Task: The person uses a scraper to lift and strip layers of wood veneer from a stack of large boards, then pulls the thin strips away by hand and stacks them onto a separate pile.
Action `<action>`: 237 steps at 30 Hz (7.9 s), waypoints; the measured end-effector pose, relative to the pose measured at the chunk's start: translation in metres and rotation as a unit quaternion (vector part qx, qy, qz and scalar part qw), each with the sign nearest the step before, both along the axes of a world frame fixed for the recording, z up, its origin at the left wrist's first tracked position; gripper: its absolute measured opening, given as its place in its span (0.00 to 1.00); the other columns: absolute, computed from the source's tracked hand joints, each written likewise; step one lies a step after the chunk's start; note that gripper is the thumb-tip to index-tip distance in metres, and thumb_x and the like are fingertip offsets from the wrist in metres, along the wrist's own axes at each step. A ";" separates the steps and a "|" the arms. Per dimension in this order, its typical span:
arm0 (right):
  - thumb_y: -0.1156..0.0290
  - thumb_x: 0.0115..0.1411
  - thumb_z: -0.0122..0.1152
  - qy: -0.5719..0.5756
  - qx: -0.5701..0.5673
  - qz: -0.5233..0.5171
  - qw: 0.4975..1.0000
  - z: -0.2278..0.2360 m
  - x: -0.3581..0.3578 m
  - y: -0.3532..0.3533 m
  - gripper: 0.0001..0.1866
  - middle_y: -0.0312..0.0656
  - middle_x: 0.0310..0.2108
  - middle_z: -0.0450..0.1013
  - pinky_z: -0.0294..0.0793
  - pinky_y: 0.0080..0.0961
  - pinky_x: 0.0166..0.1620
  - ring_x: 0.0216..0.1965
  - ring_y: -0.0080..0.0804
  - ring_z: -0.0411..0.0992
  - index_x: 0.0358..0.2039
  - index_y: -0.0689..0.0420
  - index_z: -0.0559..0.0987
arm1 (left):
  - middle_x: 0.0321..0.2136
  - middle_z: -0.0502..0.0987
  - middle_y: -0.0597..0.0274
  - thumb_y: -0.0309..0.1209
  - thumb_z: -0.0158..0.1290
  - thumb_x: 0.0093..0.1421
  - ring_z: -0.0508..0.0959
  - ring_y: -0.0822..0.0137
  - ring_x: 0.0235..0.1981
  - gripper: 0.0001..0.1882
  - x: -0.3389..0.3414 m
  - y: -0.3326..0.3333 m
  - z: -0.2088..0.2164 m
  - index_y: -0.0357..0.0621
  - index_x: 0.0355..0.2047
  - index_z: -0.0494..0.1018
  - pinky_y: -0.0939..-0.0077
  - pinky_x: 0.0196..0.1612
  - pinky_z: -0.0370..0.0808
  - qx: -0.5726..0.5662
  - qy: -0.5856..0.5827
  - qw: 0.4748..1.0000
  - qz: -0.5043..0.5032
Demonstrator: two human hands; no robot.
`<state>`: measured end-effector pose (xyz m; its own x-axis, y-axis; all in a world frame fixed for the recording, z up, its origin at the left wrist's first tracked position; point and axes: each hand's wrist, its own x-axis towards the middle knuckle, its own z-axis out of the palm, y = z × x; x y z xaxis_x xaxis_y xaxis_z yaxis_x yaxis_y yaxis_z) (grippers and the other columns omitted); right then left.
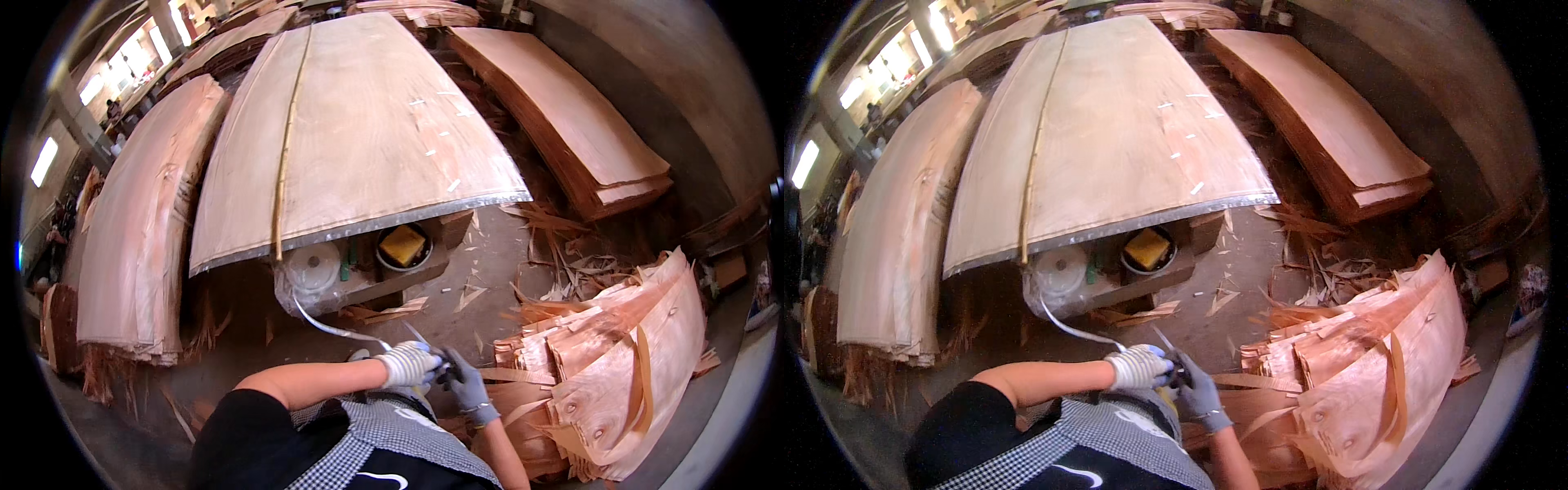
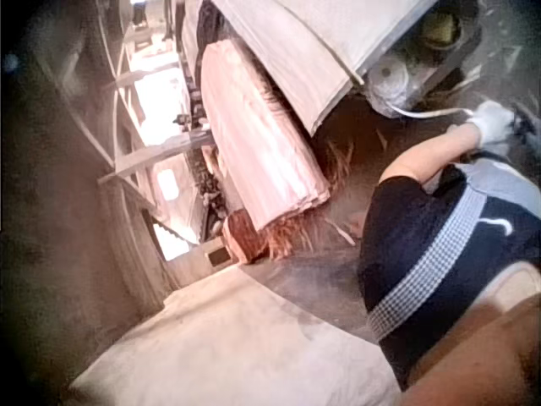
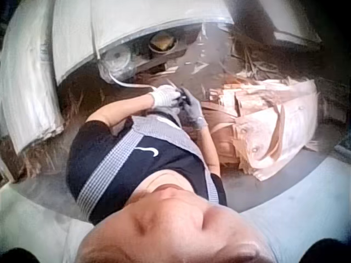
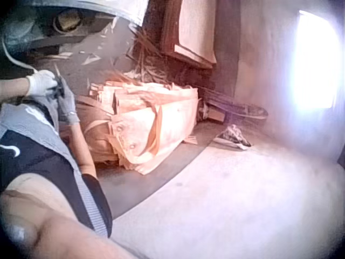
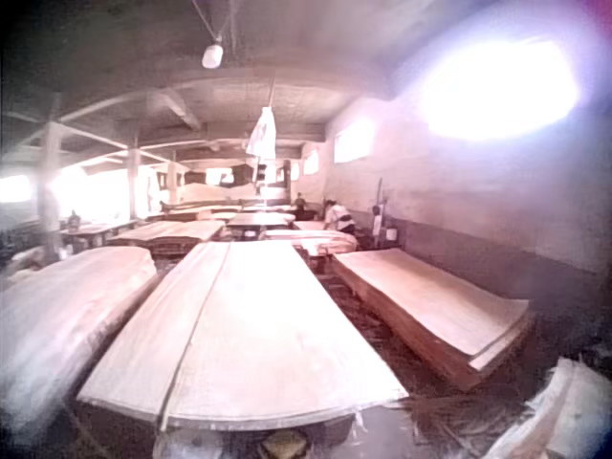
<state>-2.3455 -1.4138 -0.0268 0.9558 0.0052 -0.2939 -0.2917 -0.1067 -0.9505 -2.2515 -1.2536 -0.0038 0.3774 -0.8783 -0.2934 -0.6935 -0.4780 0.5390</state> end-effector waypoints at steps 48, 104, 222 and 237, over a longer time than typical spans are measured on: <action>0.73 0.49 0.60 0.213 -0.235 -0.189 0.929 -0.200 0.311 0.023 0.11 0.43 0.22 0.74 0.69 0.26 0.21 0.18 0.28 0.70 0.33 0.65 0.75 | 0.58 0.56 0.50 0.27 0.39 0.57 0.64 0.51 0.53 0.28 0.269 0.059 -0.219 0.49 0.60 0.50 0.61 0.57 0.60 0.119 -0.099 0.973 0.169; 0.73 0.57 0.54 0.190 0.379 0.059 0.904 -0.031 0.375 0.851 0.05 0.38 0.22 0.69 0.73 0.24 0.26 0.22 0.27 0.69 0.33 0.59 0.70 | 0.48 0.68 0.60 0.44 0.50 0.50 0.63 0.55 0.52 0.23 0.065 0.946 -0.048 0.49 0.46 0.69 0.55 0.55 0.56 0.103 -0.193 0.827 0.518; 0.74 0.53 0.55 0.142 -0.050 -0.403 0.903 -0.114 1.260 1.052 0.07 0.39 0.23 0.73 0.69 0.21 0.30 0.25 0.23 0.70 0.31 0.63 0.75 | 0.56 0.59 0.47 0.34 0.53 0.46 0.57 0.50 0.58 0.24 1.362 1.041 -0.105 0.52 0.48 0.70 0.56 0.61 0.48 -0.093 -0.169 0.981 0.011; 0.72 0.56 0.55 0.105 -0.011 -0.410 0.906 -0.111 1.263 1.052 0.06 0.35 0.21 0.72 0.67 0.17 0.22 0.20 0.21 0.69 0.30 0.61 0.74 | 0.38 0.69 0.62 0.27 0.46 0.58 0.72 0.68 0.38 0.17 1.349 1.036 -0.125 0.40 0.49 0.64 0.76 0.39 0.73 -0.262 0.469 0.704 0.466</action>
<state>-1.0828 -0.3615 -0.1380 0.5583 -0.6893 -0.4616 -0.4554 0.2104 -0.8650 -0.9028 -0.2175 -0.1291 0.7171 -0.4579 -0.5254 0.5666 -0.0561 0.8221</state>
